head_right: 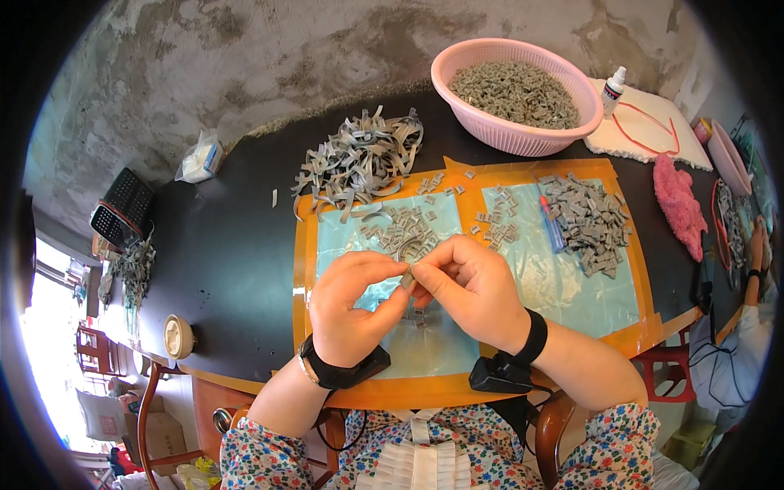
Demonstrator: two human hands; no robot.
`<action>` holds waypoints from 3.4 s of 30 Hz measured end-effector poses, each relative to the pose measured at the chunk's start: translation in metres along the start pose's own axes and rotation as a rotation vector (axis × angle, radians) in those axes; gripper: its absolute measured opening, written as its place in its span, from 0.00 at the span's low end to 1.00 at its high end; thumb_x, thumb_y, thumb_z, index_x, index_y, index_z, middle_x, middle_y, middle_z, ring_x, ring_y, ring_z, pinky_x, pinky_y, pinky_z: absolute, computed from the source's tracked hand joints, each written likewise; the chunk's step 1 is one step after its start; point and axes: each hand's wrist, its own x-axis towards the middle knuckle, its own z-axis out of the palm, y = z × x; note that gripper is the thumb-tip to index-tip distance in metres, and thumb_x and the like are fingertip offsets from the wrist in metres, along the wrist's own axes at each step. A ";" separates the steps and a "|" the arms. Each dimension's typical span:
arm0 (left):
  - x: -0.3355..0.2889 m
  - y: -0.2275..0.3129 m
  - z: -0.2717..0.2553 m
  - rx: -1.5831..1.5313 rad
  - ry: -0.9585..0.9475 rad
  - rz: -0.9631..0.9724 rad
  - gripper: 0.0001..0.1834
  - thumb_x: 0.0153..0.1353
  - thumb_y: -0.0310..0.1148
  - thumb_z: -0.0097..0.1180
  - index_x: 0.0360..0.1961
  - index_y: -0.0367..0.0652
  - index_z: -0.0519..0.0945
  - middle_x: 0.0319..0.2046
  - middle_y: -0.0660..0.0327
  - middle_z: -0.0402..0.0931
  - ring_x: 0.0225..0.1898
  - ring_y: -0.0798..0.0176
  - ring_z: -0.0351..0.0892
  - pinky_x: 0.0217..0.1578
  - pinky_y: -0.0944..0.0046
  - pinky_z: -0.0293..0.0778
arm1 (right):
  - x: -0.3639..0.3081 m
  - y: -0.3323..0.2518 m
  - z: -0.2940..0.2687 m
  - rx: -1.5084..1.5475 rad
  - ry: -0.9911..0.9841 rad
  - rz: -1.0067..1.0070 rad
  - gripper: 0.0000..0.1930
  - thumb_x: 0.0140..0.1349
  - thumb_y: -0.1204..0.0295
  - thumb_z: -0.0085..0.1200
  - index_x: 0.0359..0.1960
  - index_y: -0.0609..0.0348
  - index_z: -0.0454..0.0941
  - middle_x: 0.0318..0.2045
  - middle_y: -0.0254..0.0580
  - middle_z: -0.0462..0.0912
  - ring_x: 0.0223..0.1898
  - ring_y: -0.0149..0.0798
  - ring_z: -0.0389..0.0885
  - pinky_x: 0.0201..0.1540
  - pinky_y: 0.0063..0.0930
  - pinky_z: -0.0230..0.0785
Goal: Sort small grey shoe components and place them into groups or containers.
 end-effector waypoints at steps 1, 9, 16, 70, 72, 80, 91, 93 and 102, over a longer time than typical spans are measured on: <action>0.000 0.000 0.000 0.000 -0.001 0.000 0.13 0.38 0.20 0.63 0.29 0.39 0.80 0.29 0.56 0.78 0.31 0.59 0.77 0.31 0.65 0.72 | 0.000 0.000 0.000 0.035 -0.015 0.008 0.05 0.62 0.75 0.48 0.33 0.65 0.69 0.29 0.41 0.78 0.28 0.29 0.79 0.32 0.19 0.73; 0.002 0.000 0.001 0.017 0.032 0.059 0.09 0.39 0.22 0.63 0.26 0.38 0.79 0.24 0.58 0.76 0.26 0.58 0.75 0.27 0.62 0.70 | -0.002 0.008 0.000 0.110 -0.048 0.058 0.05 0.64 0.74 0.44 0.35 0.64 0.64 0.29 0.41 0.76 0.27 0.30 0.78 0.31 0.20 0.73; 0.001 -0.003 0.000 0.020 0.037 0.070 0.10 0.38 0.22 0.64 0.25 0.38 0.79 0.24 0.58 0.76 0.26 0.57 0.75 0.26 0.63 0.70 | -0.002 0.010 0.001 0.246 -0.024 0.120 0.10 0.68 0.67 0.38 0.36 0.62 0.63 0.30 0.43 0.76 0.29 0.34 0.77 0.30 0.22 0.71; -0.010 -0.024 0.003 -1.337 -0.501 -0.899 0.11 0.60 0.34 0.53 0.35 0.35 0.77 0.34 0.62 0.75 0.33 0.72 0.71 0.37 0.72 0.67 | 0.004 0.005 -0.011 0.496 -0.221 0.270 0.06 0.63 0.70 0.48 0.32 0.60 0.72 0.27 0.36 0.76 0.29 0.31 0.76 0.37 0.22 0.66; -0.008 -0.025 0.001 -1.355 -0.561 -0.877 0.12 0.61 0.34 0.52 0.36 0.34 0.77 0.33 0.61 0.75 0.33 0.71 0.71 0.38 0.70 0.67 | 0.004 0.003 -0.012 0.529 -0.245 0.292 0.06 0.63 0.70 0.48 0.32 0.59 0.72 0.27 0.36 0.76 0.29 0.31 0.76 0.37 0.22 0.65; -0.006 -0.014 -0.003 -1.105 -0.442 -0.917 0.07 0.54 0.26 0.59 0.32 0.35 0.76 0.29 0.59 0.77 0.31 0.67 0.77 0.35 0.68 0.74 | 0.006 -0.006 -0.016 0.266 -0.240 0.280 0.05 0.62 0.72 0.50 0.34 0.60 0.74 0.28 0.31 0.76 0.29 0.23 0.71 0.34 0.18 0.64; -0.008 -0.020 -0.001 -1.038 -0.391 -0.959 0.07 0.52 0.23 0.60 0.31 0.33 0.76 0.27 0.57 0.78 0.26 0.66 0.78 0.30 0.69 0.74 | 0.010 -0.005 -0.021 0.286 -0.296 0.271 0.04 0.58 0.73 0.55 0.31 0.62 0.78 0.30 0.34 0.78 0.30 0.25 0.73 0.35 0.18 0.65; -0.008 -0.018 -0.001 -1.045 -0.394 -0.978 0.07 0.54 0.24 0.59 0.33 0.32 0.76 0.27 0.57 0.78 0.27 0.65 0.78 0.30 0.69 0.74 | 0.012 -0.005 -0.021 0.269 -0.310 0.245 0.05 0.58 0.74 0.54 0.31 0.62 0.78 0.31 0.35 0.77 0.31 0.25 0.74 0.36 0.18 0.66; -0.008 -0.021 -0.001 -1.144 -0.407 -1.063 0.08 0.56 0.27 0.56 0.34 0.32 0.77 0.28 0.56 0.78 0.29 0.66 0.78 0.33 0.70 0.74 | 0.014 -0.002 -0.021 -0.074 -0.285 0.045 0.04 0.56 0.77 0.55 0.32 0.62 0.78 0.31 0.35 0.73 0.33 0.27 0.72 0.37 0.19 0.65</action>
